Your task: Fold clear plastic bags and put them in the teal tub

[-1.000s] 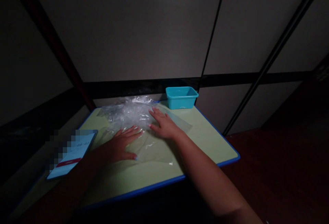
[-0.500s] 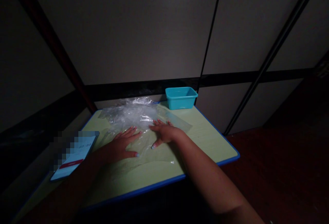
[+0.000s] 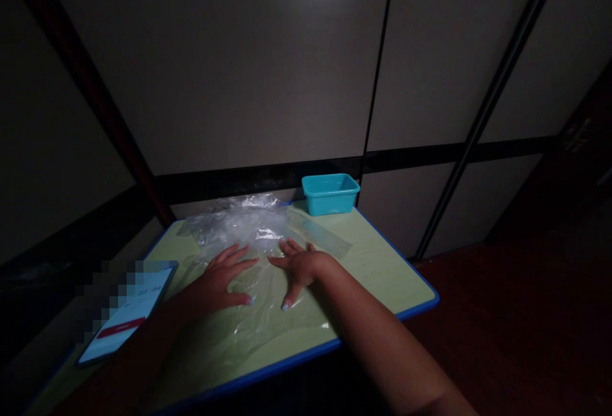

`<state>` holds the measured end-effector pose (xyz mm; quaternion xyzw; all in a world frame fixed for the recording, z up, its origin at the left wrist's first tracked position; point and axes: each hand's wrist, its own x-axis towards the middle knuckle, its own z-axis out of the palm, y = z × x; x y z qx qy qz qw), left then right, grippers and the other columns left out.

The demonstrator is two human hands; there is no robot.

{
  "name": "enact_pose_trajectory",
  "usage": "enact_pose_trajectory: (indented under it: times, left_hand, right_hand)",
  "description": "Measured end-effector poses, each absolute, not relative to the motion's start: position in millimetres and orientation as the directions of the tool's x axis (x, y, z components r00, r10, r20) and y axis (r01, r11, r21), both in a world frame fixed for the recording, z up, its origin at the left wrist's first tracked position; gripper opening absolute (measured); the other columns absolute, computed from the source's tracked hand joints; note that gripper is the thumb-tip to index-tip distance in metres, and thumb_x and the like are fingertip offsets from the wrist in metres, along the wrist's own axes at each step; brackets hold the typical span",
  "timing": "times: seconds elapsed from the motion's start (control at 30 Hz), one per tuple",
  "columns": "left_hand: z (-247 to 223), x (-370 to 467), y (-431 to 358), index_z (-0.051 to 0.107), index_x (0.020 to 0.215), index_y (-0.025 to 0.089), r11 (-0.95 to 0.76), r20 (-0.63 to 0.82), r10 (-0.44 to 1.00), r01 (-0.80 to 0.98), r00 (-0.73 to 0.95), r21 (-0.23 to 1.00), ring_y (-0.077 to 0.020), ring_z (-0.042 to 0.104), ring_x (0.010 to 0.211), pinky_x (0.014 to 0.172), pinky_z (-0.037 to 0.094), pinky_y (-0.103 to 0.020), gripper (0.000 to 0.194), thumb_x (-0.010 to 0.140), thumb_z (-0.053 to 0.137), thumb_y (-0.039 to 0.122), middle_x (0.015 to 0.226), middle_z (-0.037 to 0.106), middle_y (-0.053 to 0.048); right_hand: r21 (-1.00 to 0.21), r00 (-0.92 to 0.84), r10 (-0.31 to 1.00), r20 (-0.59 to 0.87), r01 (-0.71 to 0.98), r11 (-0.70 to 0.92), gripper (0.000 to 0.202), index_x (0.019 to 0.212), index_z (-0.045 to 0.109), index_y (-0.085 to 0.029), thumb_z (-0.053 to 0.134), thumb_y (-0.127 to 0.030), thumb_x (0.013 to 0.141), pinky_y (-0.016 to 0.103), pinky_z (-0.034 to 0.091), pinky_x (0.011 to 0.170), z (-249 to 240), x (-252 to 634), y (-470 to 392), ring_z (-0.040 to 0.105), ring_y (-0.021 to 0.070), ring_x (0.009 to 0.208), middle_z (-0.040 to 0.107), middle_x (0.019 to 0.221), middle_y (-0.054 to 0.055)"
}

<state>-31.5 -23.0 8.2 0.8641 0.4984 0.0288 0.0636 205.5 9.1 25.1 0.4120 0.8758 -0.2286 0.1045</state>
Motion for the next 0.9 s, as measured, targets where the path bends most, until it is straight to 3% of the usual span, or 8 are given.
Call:
enact_pose_trajectory:
  times: [0.23,0.47,0.6,0.7,0.8,0.9]
  left_hand:
    - [4.9,-30.9,-23.9,0.034,0.142,0.027,-0.467,-0.123,0.867,0.873,0.483,0.142,-0.0382,0.003,0.139,0.11,0.014,-0.056,0.092,0.064,0.065,0.065,0.154,0.015,-0.009]
    - [-4.4,-34.2,-19.6,0.031,0.143,0.027,-0.519,-0.094,0.843,0.847,0.529,0.116,-0.0409,0.003,0.139,0.107,0.013,-0.061,0.095,0.065,0.056,0.075,0.154,0.011,-0.012]
    - [-10.0,-32.7,-16.1,0.032,0.143,0.028,-0.557,-0.062,0.824,0.825,0.563,0.092,-0.0405,0.006,0.139,0.107,0.016,-0.061,0.092,0.068,0.05,0.077,0.154,0.015,-0.01]
    - [-9.3,-24.1,-15.7,0.035,0.141,0.027,-0.604,0.002,0.796,0.794,0.606,0.067,-0.0363,0.013,0.139,0.108,0.015,-0.059,0.079,0.077,0.046,0.071,0.153,0.02,-0.01]
    - [-5.9,-12.5,-19.0,0.033,0.142,0.027,-0.672,0.02,0.74,0.737,0.672,0.074,-0.0306,0.021,0.139,0.111,0.011,-0.056,0.069,0.084,0.043,0.063,0.151,0.027,-0.008]
    - [-3.6,-5.6,-23.5,0.028,0.144,0.027,-0.695,-0.002,0.715,0.712,0.699,0.096,-0.029,0.024,0.138,0.112,0.009,-0.055,0.07,0.084,0.045,0.059,0.15,0.029,-0.007]
  right_hand:
    - [-0.33,-0.639,0.685,-0.351,0.769,0.548,0.126,0.146,0.018,-0.032,0.082,-0.058,0.04,0.069,-0.003,0.1,25.6,200.8,4.2,-0.012,0.0387,0.137,-0.007,0.153,0.014]
    - [-0.333,-0.606,0.741,-0.289,0.79,0.516,0.121,0.147,0.008,-0.03,0.073,-0.067,0.052,0.067,-0.002,0.102,27.9,209.7,8.0,-0.011,0.0365,0.138,-0.008,0.153,0.012]
    - [-0.382,-0.534,0.842,-0.078,0.796,0.47,0.103,0.148,0.012,-0.024,0.063,-0.066,0.068,0.06,0.01,0.108,27.4,214.5,12.4,0.0,0.0319,0.14,-0.001,0.154,0.013]
    - [-0.382,-0.504,0.864,0.012,0.796,0.469,0.088,0.146,0.022,-0.018,0.06,-0.057,0.077,0.05,0.022,0.109,21.5,214.2,18.4,0.015,0.0293,0.14,0.014,0.152,0.017]
    - [-0.348,-0.547,0.837,0.029,0.779,0.521,0.078,0.141,0.037,-0.013,0.065,-0.047,0.076,0.042,0.028,0.109,16.6,211.8,22.4,0.024,0.0287,0.137,0.025,0.149,0.018]
    - [-0.346,-0.603,0.798,-0.028,0.754,0.558,0.091,0.141,0.036,-0.014,0.073,-0.05,0.066,0.041,0.025,0.11,17.4,210.4,19.8,0.019,0.0293,0.139,0.023,0.15,0.017]
